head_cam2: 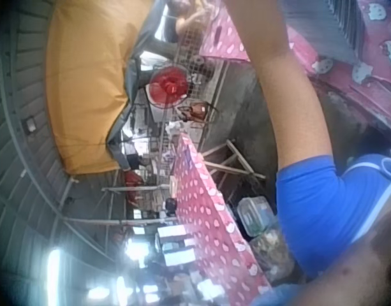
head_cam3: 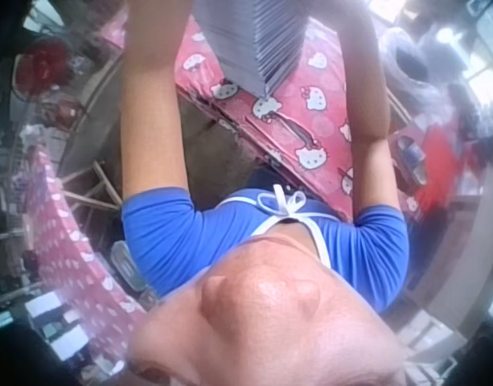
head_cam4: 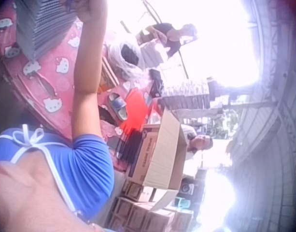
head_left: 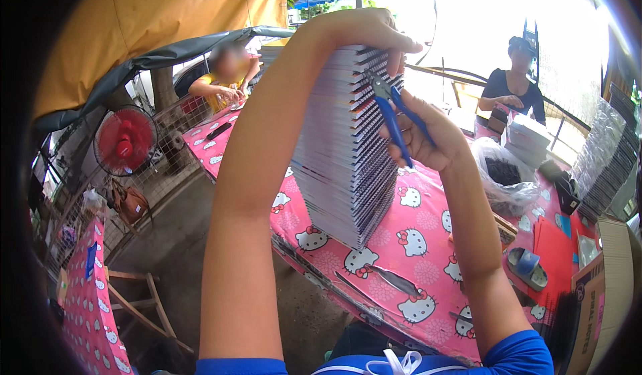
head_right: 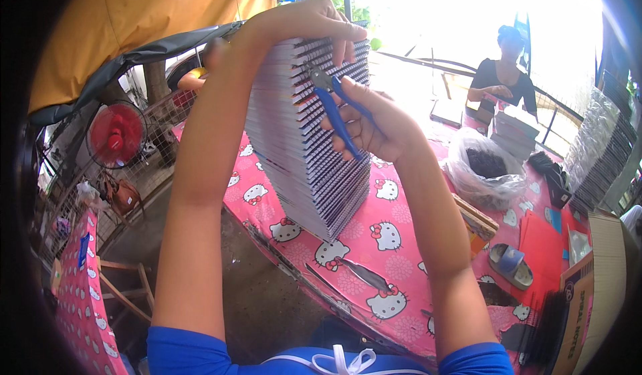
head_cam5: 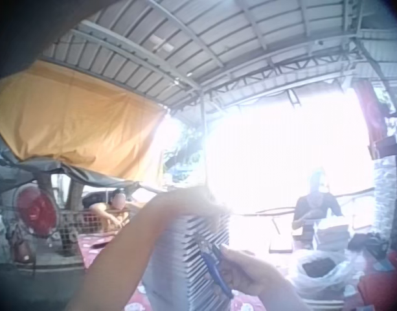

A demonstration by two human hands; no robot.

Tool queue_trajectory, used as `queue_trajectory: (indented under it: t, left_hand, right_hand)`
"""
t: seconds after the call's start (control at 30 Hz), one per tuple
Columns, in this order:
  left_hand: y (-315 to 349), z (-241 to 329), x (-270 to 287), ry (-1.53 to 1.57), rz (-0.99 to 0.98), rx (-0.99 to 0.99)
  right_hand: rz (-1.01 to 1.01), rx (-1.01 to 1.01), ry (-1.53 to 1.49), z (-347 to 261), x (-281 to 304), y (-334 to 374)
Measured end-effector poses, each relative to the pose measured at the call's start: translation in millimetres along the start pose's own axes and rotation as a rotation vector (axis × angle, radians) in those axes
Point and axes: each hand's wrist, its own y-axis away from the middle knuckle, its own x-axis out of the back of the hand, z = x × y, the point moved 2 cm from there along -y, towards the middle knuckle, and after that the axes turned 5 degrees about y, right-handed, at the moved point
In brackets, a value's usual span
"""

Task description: The person uses nippers to clip the wire ends of spiral-bound notebooks in a large stack and folds the tips inward.

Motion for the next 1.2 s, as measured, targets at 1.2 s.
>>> queue_trajectory:
  t: [1.2]
  left_hand:
    - [-9, -4, 2, -0.14, -0.214, 0.098]
  right_hand:
    - [0.465, 0.652, 1.036, -11, -18, 31]
